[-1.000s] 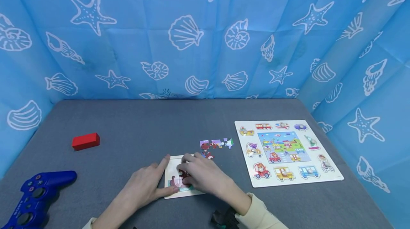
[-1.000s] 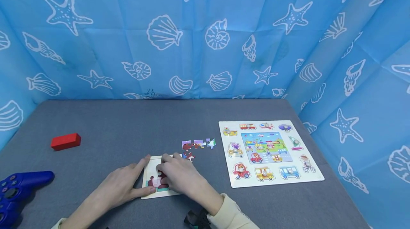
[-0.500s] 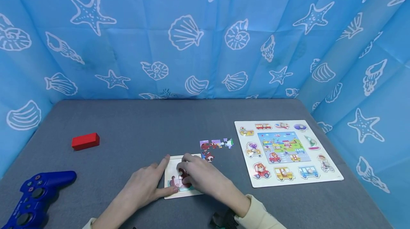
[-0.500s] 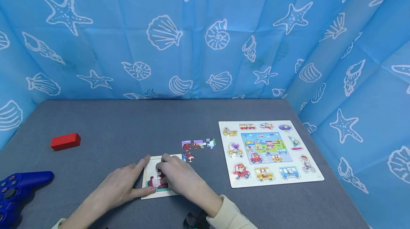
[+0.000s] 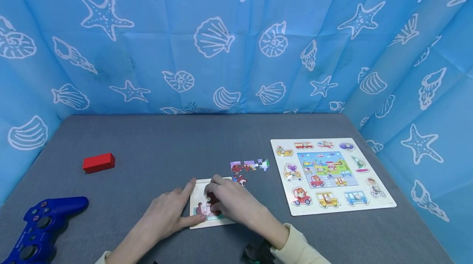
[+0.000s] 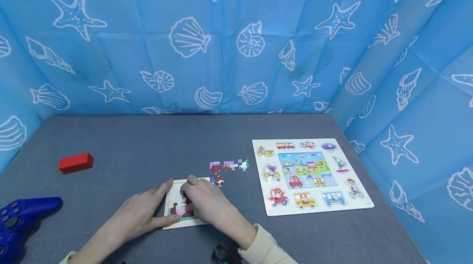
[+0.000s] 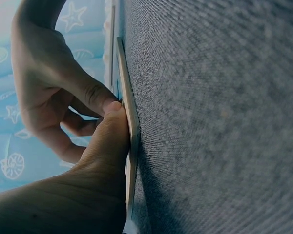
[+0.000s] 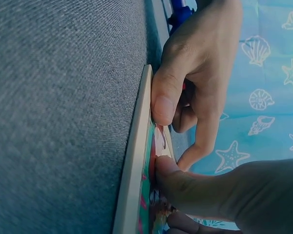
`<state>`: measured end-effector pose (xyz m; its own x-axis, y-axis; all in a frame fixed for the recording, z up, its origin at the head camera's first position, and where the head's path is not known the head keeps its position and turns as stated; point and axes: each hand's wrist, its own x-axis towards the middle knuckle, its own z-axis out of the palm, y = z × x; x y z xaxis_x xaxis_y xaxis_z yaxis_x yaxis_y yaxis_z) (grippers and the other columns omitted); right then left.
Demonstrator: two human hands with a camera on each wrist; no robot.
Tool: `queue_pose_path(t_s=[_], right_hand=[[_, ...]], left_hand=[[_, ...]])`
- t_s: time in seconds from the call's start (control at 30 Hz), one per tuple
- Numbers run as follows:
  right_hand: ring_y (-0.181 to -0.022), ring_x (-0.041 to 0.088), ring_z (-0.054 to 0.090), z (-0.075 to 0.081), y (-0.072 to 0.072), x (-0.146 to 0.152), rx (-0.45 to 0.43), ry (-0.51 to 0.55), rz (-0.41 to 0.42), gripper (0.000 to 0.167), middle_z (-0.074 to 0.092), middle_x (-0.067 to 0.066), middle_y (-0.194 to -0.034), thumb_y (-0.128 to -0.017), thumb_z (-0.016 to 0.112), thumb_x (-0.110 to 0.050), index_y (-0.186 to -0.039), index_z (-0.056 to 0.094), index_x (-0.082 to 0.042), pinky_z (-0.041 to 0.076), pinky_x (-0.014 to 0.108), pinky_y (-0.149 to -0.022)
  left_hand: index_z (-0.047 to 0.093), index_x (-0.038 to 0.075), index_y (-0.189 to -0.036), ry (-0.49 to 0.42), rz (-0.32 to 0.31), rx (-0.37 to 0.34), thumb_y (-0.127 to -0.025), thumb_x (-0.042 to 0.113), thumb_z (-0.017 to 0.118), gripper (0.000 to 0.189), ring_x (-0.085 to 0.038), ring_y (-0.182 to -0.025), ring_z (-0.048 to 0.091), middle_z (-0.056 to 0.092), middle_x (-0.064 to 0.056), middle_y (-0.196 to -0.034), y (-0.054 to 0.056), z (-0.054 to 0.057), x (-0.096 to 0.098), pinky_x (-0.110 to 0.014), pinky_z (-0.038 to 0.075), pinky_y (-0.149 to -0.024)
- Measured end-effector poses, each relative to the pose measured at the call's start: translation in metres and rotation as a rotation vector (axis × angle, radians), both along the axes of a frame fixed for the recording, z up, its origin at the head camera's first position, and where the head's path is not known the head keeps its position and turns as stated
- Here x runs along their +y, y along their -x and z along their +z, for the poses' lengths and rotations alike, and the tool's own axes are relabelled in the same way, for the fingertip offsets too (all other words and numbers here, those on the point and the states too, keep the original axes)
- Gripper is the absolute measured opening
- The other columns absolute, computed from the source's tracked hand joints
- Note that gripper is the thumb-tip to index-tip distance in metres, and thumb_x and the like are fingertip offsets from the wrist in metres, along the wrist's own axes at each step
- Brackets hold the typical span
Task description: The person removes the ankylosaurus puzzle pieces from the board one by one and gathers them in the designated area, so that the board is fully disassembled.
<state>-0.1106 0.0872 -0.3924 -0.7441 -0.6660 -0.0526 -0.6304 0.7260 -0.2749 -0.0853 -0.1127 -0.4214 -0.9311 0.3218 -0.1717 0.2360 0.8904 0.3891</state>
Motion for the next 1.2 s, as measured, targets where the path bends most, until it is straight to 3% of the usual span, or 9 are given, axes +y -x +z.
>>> queue_pose_path(t_s=[0.23, 0.43, 0.8, 1.03, 1.2], right_hand=[[-0.072, 0.001, 0.049, 0.001, -0.001, 0.0, 0.002, 0.026, -0.016, 0.023, 0.06, -0.005, -0.092, -0.086, 0.084, -0.018, -0.104, 0.071, -0.015, 0.045, 0.017, -0.065], [-0.074, 0.001, 0.05, 0.001, -0.002, 0.004, 0.024, 0.045, 0.029, 0.023, 0.062, -0.004, -0.092, -0.087, 0.083, -0.017, -0.108, 0.072, -0.015, 0.045, 0.017, -0.067], [-0.084, 0.0, 0.058, -0.002, -0.001, 0.006, -0.02, 0.045, 0.086, 0.027, 0.066, -0.003, -0.113, -0.089, 0.08, -0.017, -0.115, 0.076, -0.019, 0.049, 0.016, -0.073], [-0.076, 0.0, 0.052, -0.003, 0.0, 0.009, 0.022, 0.004, 0.082, 0.023, 0.064, -0.003, -0.109, -0.089, 0.081, -0.023, -0.111, 0.076, -0.02, 0.044, 0.015, -0.067], [-0.072, -0.002, 0.049, -0.003, 0.001, 0.011, -0.021, 0.019, 0.058, 0.03, 0.063, -0.002, -0.106, -0.087, 0.082, -0.026, -0.115, 0.076, -0.018, 0.041, 0.013, -0.062]], left_hand=[[0.044, 0.009, -0.154, 0.003, -0.007, 0.022, -0.077, 0.071, 0.075, 0.103, -0.018, -0.072, 0.063, 0.07, -0.012, -0.093, 0.0, 0.0, 0.0, -0.043, 0.055, -0.064], [0.044, 0.01, -0.154, 0.01, -0.006, 0.024, -0.077, 0.07, 0.076, 0.103, -0.018, -0.072, 0.064, 0.069, -0.012, -0.093, 0.0, 0.0, -0.001, -0.043, 0.056, -0.065], [0.042, 0.011, -0.155, -0.007, -0.002, -0.008, -0.077, 0.071, 0.075, 0.103, -0.021, -0.078, 0.067, 0.07, -0.013, -0.099, 0.0, 0.0, -0.001, -0.046, 0.056, -0.069], [0.043, 0.011, -0.155, -0.002, 0.004, 0.008, -0.076, 0.071, 0.076, 0.104, -0.02, -0.076, 0.065, 0.07, -0.012, -0.098, 0.0, -0.001, 0.0, -0.045, 0.056, -0.068], [0.043, 0.011, -0.155, 0.007, 0.004, 0.014, -0.076, 0.072, 0.075, 0.104, -0.022, -0.079, 0.067, 0.071, -0.013, -0.1, -0.001, -0.001, 0.0, -0.046, 0.056, -0.068]])
